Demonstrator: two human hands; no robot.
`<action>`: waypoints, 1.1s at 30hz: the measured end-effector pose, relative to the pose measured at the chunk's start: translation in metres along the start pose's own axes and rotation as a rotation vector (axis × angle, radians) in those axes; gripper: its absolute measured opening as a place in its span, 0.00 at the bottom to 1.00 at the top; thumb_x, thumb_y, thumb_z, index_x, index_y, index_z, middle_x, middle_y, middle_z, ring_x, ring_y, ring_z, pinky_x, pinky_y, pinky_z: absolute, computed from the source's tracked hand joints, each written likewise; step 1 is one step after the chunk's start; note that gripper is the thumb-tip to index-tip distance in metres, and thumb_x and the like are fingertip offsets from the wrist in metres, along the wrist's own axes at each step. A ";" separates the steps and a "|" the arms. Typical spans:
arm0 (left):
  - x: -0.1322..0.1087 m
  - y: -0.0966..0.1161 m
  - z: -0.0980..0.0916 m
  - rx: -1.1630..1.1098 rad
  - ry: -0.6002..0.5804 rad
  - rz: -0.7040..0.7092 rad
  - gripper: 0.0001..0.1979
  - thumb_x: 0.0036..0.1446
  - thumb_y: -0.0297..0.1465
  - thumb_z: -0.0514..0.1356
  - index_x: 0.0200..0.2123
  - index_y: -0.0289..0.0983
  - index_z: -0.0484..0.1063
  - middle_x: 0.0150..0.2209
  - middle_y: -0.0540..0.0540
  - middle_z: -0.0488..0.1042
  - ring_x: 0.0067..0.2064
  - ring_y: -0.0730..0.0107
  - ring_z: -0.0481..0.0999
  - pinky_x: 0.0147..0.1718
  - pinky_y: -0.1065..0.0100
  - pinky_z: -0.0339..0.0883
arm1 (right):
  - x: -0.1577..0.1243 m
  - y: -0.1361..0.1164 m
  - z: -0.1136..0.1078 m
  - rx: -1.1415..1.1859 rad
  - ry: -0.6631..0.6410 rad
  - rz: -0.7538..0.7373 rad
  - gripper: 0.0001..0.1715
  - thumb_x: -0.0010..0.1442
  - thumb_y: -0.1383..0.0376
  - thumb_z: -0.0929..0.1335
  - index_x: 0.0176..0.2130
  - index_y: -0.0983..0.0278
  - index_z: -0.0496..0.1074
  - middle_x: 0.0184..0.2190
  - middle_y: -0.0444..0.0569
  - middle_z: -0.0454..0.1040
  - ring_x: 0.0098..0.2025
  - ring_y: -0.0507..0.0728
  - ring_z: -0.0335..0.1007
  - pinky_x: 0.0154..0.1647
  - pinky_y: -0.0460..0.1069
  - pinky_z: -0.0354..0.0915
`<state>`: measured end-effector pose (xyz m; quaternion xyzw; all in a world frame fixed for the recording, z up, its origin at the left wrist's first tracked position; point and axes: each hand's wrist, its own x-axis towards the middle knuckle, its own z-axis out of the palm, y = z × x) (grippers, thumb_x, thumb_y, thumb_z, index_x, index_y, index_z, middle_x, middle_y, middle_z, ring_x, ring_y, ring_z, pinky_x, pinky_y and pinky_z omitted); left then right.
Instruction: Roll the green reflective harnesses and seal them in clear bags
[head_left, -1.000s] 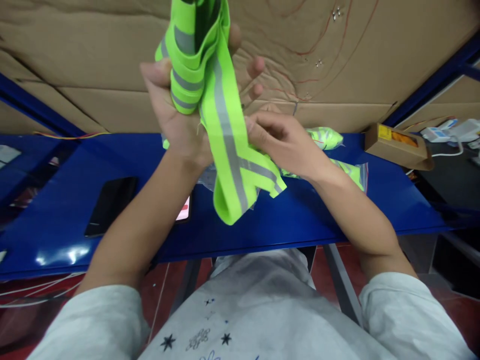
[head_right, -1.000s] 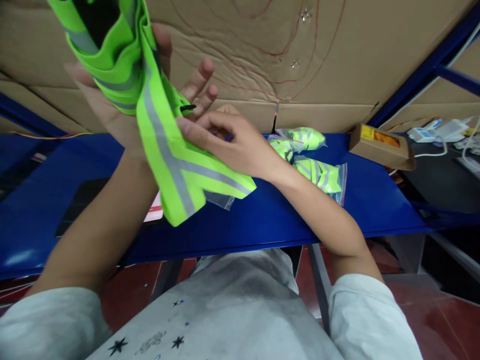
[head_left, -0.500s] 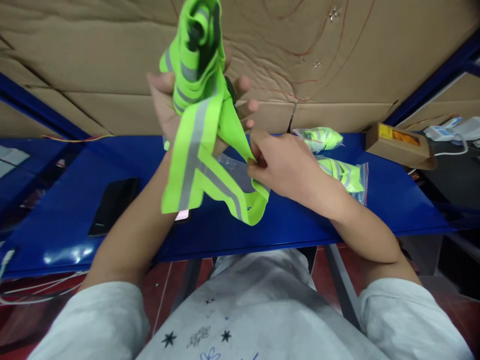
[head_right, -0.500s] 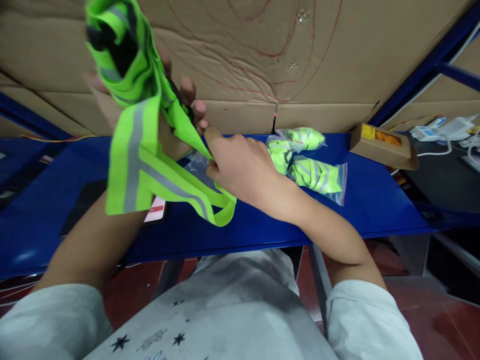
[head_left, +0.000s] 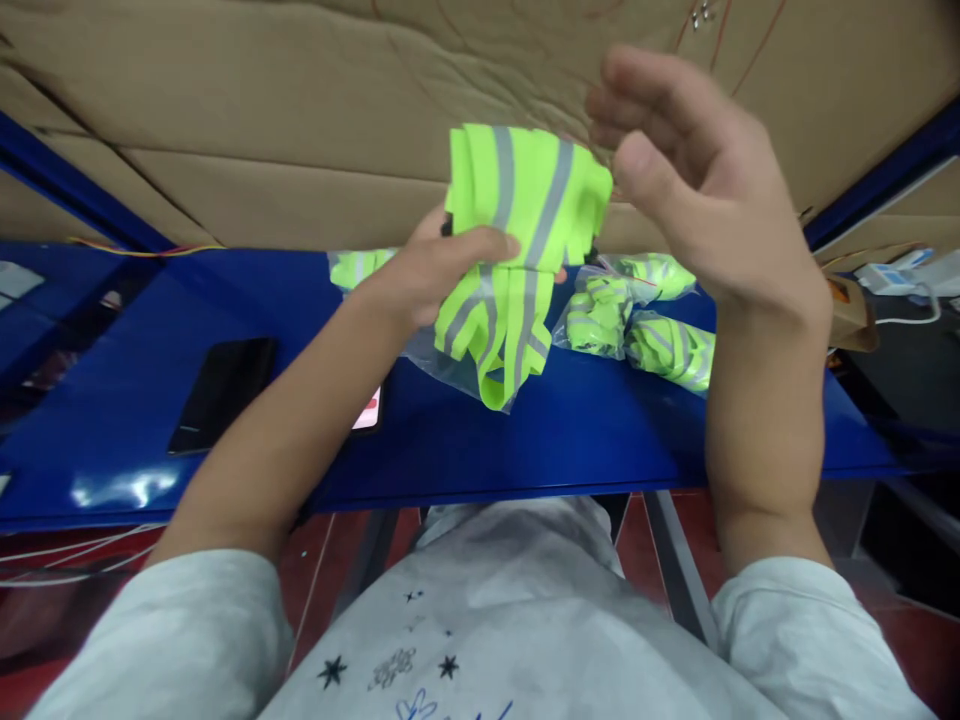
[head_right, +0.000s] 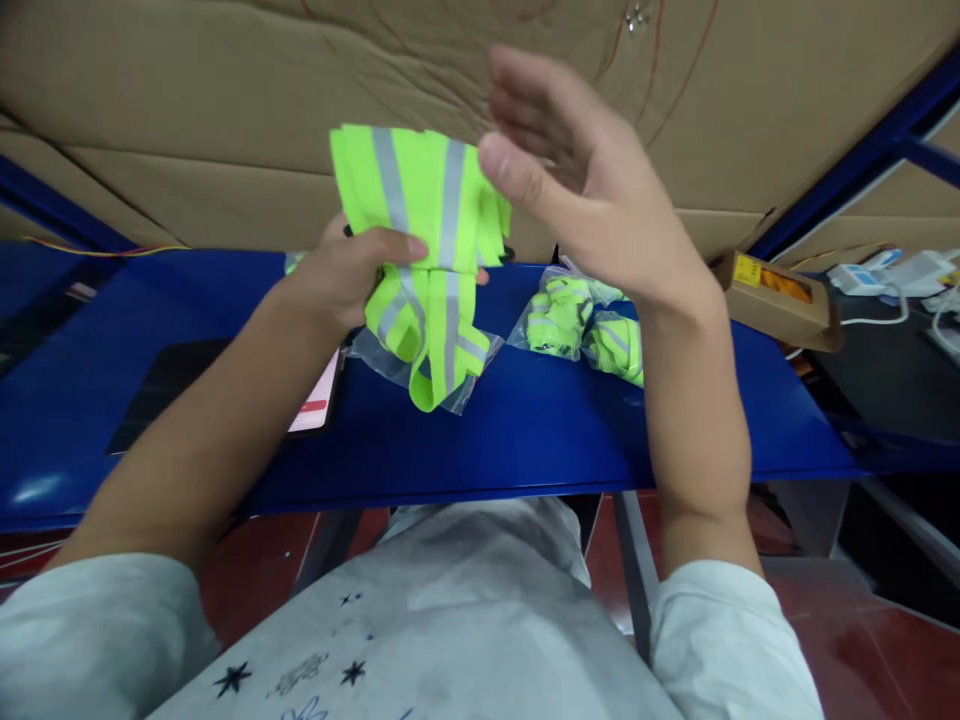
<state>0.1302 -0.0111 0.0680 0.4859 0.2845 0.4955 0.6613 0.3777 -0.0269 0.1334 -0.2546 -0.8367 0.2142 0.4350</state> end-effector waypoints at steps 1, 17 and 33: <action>-0.002 -0.003 0.003 0.035 -0.027 0.000 0.22 0.47 0.28 0.77 0.47 0.38 0.79 0.42 0.46 0.85 0.51 0.45 0.87 0.55 0.48 0.81 | 0.001 -0.005 0.001 -0.013 -0.044 -0.015 0.28 0.71 0.52 0.73 0.66 0.56 0.75 0.70 0.49 0.73 0.74 0.61 0.69 0.77 0.56 0.66; 0.000 -0.030 0.024 -0.112 -0.281 -0.146 0.05 0.56 0.32 0.71 0.36 0.38 0.82 0.38 0.45 0.84 0.46 0.50 0.87 0.47 0.56 0.82 | -0.005 0.001 0.036 -0.644 0.072 -0.181 0.19 0.76 0.63 0.65 0.62 0.53 0.75 0.63 0.47 0.79 0.68 0.60 0.73 0.72 0.57 0.69; -0.001 -0.015 0.035 -0.278 -0.306 -0.065 0.06 0.72 0.33 0.66 0.43 0.35 0.78 0.37 0.48 0.82 0.38 0.68 0.83 0.42 0.66 0.80 | -0.003 -0.005 0.018 -0.554 -0.214 -0.172 0.29 0.71 0.71 0.64 0.67 0.57 0.74 0.73 0.51 0.70 0.79 0.60 0.60 0.83 0.62 0.57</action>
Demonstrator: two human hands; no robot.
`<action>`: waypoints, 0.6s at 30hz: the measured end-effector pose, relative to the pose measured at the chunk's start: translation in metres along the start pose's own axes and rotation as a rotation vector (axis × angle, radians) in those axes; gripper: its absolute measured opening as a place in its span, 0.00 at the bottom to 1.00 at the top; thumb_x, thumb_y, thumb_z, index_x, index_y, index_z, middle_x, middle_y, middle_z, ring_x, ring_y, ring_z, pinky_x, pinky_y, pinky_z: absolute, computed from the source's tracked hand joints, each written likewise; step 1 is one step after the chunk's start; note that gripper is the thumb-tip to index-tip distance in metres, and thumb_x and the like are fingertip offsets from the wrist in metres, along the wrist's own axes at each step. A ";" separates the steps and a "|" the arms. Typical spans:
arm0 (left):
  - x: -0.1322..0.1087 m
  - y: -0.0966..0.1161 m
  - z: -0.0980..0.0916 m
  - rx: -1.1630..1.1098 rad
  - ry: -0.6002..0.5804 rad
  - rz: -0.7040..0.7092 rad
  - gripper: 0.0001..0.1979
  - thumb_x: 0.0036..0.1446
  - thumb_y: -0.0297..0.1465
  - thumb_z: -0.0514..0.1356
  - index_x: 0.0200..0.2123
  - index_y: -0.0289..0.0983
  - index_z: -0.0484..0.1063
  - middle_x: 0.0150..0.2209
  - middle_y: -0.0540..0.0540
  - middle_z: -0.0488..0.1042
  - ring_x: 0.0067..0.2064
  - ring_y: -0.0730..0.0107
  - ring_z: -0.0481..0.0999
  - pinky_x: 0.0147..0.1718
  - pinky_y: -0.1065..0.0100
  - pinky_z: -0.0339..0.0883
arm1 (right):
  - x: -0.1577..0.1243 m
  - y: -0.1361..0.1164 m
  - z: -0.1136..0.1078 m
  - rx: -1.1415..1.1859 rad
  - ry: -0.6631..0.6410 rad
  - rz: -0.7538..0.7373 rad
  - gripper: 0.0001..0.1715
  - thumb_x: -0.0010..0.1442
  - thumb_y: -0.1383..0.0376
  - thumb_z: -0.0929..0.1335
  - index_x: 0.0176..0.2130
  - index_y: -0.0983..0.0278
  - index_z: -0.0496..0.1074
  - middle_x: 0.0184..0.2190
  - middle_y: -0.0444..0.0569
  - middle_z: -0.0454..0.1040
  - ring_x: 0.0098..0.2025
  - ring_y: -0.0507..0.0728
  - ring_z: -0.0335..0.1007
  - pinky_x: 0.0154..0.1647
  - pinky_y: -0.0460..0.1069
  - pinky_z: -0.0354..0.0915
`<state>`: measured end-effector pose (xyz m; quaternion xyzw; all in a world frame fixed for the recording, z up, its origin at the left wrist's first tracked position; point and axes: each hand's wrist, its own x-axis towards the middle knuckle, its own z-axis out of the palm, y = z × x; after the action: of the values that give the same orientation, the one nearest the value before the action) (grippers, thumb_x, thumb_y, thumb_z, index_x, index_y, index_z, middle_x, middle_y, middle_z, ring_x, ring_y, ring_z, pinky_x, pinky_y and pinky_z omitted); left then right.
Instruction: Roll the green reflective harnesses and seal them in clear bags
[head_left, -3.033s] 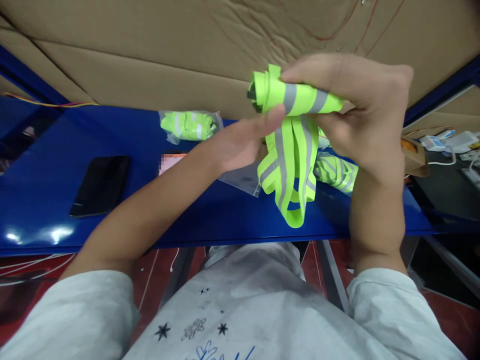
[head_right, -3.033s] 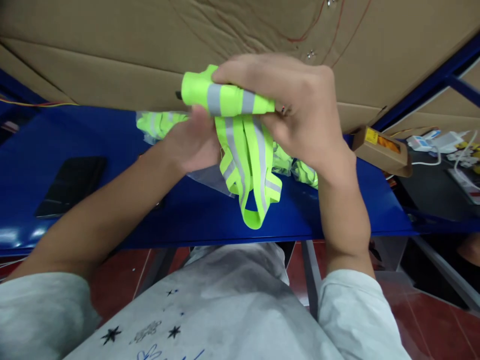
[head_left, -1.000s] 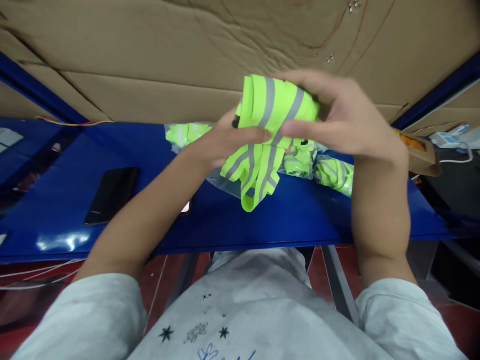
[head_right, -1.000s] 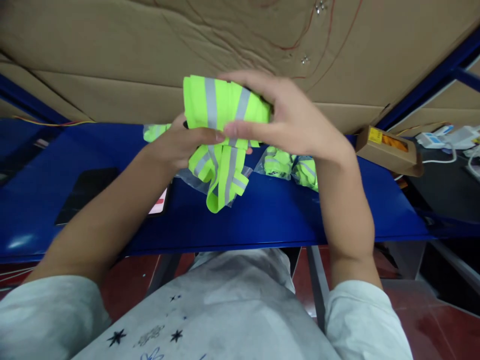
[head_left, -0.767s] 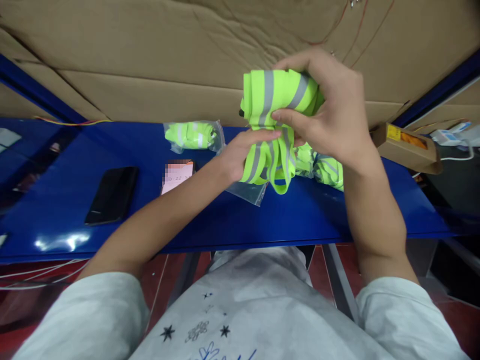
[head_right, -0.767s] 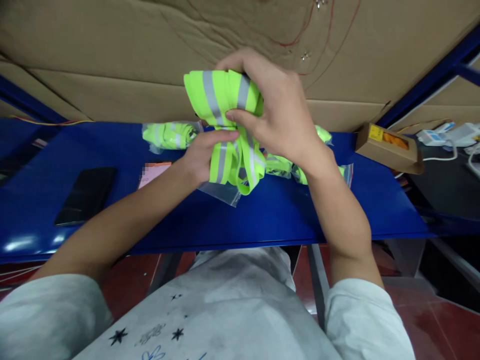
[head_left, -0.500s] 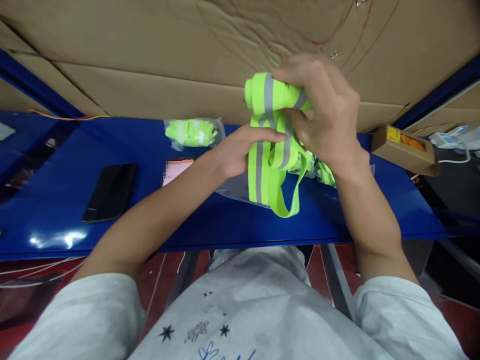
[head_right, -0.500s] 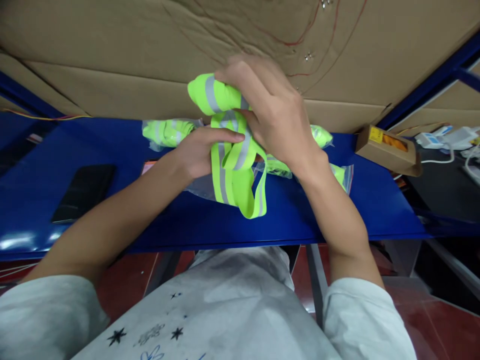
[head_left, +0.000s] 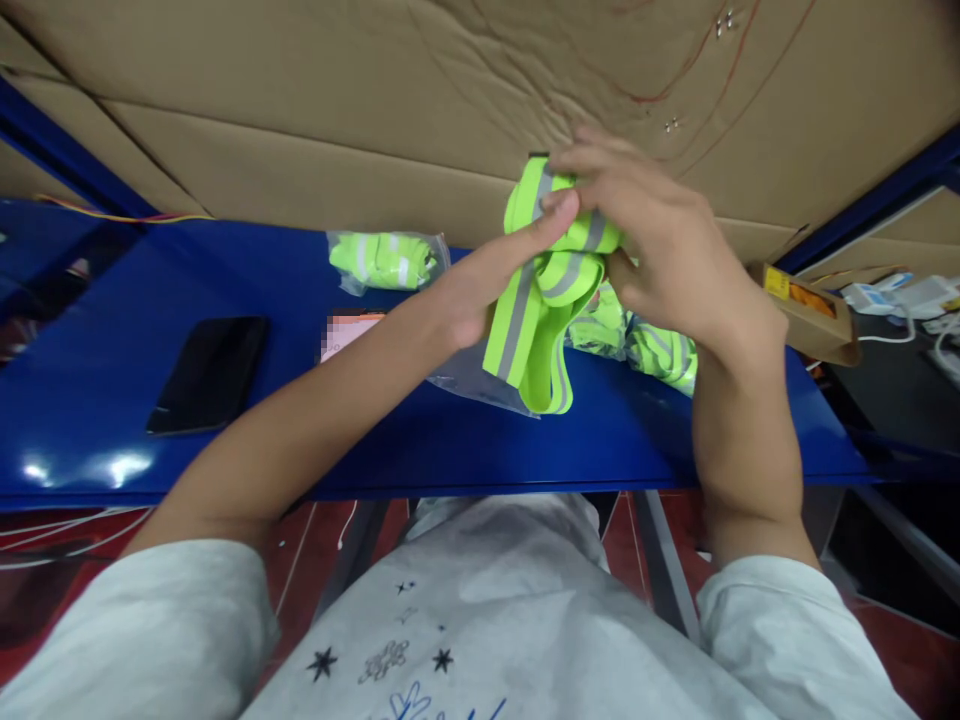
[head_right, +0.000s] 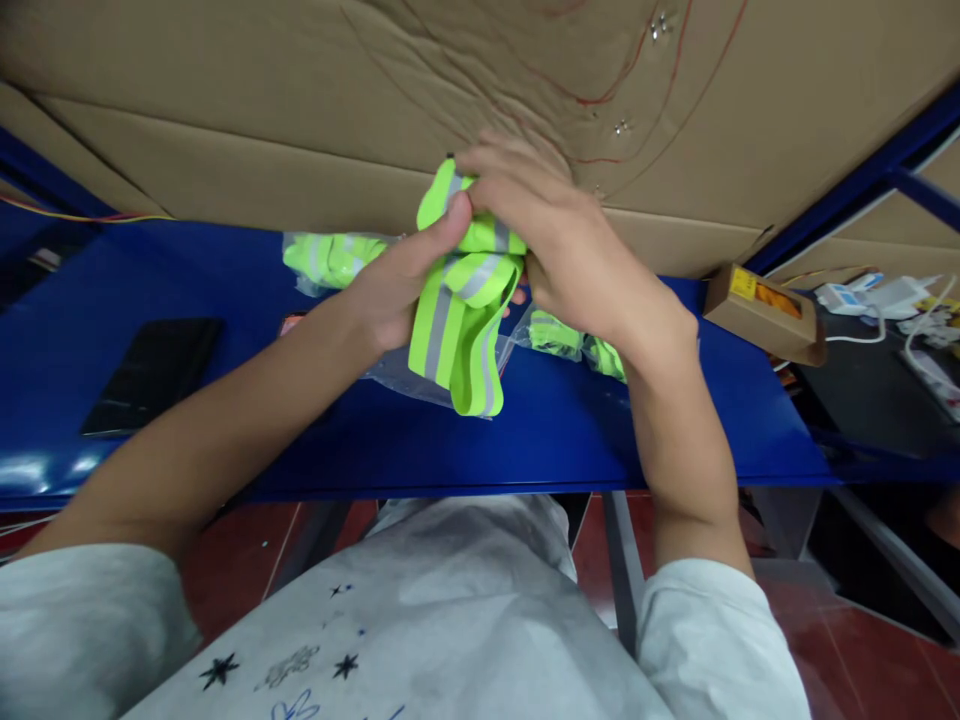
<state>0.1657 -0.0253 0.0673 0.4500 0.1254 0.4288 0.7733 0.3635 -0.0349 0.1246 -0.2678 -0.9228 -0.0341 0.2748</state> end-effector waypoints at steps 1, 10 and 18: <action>0.000 -0.001 -0.003 0.046 0.017 0.012 0.07 0.73 0.33 0.66 0.43 0.35 0.78 0.38 0.48 0.82 0.40 0.66 0.84 0.45 0.64 0.81 | -0.002 -0.002 -0.007 0.074 -0.088 0.013 0.34 0.68 0.71 0.66 0.70 0.57 0.72 0.76 0.48 0.65 0.81 0.59 0.56 0.85 0.60 0.53; -0.002 -0.013 -0.020 0.483 0.098 0.056 0.31 0.45 0.37 0.84 0.51 0.36 0.80 0.49 0.43 0.84 0.55 0.48 0.84 0.57 0.51 0.80 | -0.006 0.017 -0.029 0.464 0.011 0.343 0.44 0.56 0.46 0.83 0.67 0.47 0.74 0.70 0.39 0.73 0.71 0.65 0.71 0.72 0.57 0.72; 0.004 -0.017 -0.015 0.312 0.135 0.080 0.14 0.47 0.33 0.70 0.40 0.40 0.80 0.41 0.45 0.83 0.54 0.45 0.83 0.52 0.48 0.80 | 0.005 0.000 -0.008 0.242 0.010 0.248 0.29 0.64 0.49 0.79 0.60 0.52 0.77 0.62 0.43 0.79 0.66 0.65 0.74 0.75 0.63 0.67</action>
<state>0.1687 -0.0174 0.0458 0.5394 0.2239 0.4639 0.6661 0.3636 -0.0346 0.1337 -0.3442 -0.8788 0.1101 0.3117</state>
